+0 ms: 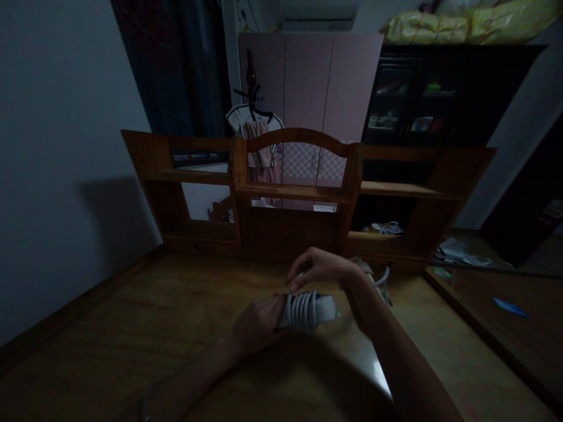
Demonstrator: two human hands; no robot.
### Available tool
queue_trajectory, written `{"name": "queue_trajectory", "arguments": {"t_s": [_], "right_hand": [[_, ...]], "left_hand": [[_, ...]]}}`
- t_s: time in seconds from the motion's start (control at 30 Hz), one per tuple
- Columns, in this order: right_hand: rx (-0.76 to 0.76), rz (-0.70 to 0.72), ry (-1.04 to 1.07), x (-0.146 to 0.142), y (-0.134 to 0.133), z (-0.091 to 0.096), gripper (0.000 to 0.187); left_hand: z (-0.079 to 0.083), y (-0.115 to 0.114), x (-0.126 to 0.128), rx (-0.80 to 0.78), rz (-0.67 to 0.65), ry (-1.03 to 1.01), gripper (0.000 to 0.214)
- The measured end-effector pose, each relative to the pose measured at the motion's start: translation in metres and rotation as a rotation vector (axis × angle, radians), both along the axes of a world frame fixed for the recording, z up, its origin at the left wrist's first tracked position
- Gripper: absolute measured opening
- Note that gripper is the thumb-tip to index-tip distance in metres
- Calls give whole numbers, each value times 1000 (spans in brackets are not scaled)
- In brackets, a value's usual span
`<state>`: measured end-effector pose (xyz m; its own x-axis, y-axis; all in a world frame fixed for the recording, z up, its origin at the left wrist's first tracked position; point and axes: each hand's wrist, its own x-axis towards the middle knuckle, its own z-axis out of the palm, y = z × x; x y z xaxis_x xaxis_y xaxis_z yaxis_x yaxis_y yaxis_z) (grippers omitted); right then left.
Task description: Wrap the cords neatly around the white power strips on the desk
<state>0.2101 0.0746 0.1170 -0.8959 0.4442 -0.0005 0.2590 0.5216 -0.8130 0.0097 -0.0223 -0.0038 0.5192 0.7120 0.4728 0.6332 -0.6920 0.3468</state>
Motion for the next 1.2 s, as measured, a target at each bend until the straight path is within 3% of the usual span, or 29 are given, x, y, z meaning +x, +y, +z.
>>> {"name": "queue_trajectory", "arguments": {"t_s": [0.1, 0.33, 0.47, 0.57, 0.63, 0.8, 1.0, 1.2], "right_hand": [[-29, -61, -69, 4, 16, -17, 38], [-144, -80, 3, 8, 40, -41, 36], [-104, -140, -6, 1, 45, -54, 27], [-69, -166, -28, -7, 43, -60, 36], [35, -191, -70, -12, 39, -61, 42], [396, -232, -212, -17, 31, -52, 30], [522, -367, -300, -5, 21, -32, 23], [671, -474, -383, -2, -12, 9, 18]], "left_hand": [[0, -3, -1, 4, -12, -44, 34], [6, -4, 2, -136, 240, -462, 62], [12, -1, 6, -171, 342, -559, 64], [16, 6, 10, -187, 483, -722, 66], [17, 13, 9, -238, 540, -864, 69], [10, 29, -4, -375, 475, -1037, 68], [4, 35, -12, -507, 422, -1158, 57], [5, 34, -15, -523, 443, -1113, 56]]}}
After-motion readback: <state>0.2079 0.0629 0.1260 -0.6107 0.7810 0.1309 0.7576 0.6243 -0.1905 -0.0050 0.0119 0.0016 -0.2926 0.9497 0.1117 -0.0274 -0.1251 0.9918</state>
